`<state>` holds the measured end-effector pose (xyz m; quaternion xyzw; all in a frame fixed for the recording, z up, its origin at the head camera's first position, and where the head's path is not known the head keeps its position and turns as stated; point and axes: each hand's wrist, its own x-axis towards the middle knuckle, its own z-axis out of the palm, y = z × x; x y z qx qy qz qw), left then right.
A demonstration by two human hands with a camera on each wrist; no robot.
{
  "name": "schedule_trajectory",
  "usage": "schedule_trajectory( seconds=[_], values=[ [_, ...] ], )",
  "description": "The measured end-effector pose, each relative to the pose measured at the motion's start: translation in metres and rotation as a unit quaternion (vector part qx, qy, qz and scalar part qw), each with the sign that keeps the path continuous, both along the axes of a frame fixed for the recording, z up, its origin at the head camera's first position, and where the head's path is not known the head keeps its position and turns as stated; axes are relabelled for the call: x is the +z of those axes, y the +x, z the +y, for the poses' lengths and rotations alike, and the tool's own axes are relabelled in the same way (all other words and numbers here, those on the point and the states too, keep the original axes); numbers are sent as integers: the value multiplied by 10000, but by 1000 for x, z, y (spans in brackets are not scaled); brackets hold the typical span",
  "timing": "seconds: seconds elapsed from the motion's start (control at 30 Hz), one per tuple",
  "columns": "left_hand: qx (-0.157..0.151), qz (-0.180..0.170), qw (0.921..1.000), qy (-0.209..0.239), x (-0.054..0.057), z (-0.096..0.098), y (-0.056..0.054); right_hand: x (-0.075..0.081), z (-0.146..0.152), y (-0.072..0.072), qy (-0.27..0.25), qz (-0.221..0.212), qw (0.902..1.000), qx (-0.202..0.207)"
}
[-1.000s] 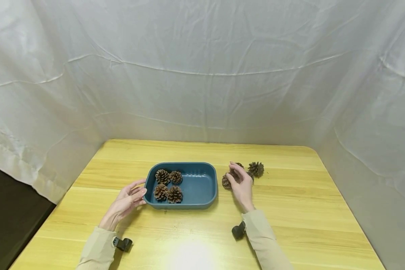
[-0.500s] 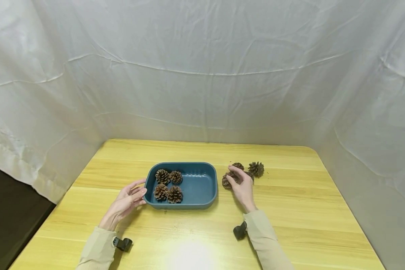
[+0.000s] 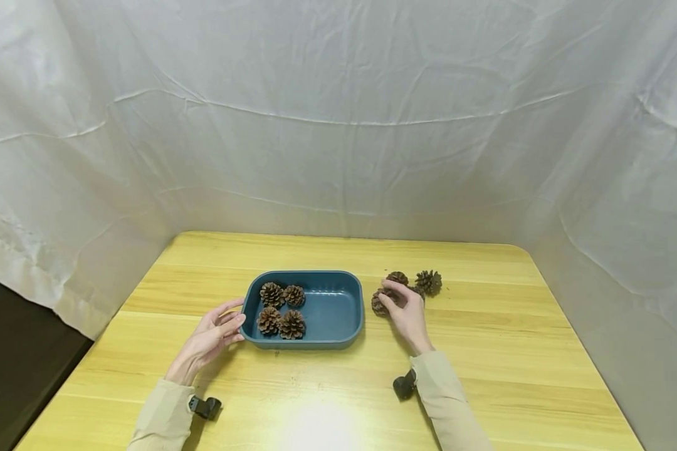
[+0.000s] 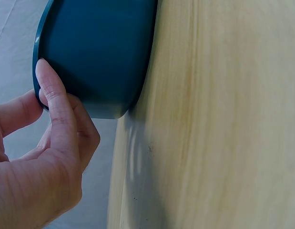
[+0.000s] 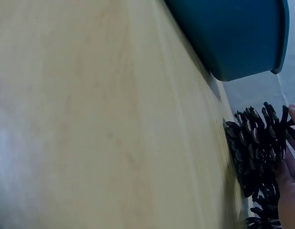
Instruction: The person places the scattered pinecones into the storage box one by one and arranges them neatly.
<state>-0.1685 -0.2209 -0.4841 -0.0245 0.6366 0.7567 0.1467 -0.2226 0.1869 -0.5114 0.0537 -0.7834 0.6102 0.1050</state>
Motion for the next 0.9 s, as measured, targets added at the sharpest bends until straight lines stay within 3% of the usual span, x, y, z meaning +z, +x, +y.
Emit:
schedule_trajectory(
  seconds=[0.27,0.47,0.9],
  values=[
    [20,-14,10000,13,0,0,0,0,4,1,625,63,9980,59],
    [14,-27,10000,27,-1,0,-1,3,10,1,1078,151,9935,342],
    [12,-7,10000,42,-1,0,-1,8,13,-1,1233,99,9901,659]
  ],
)
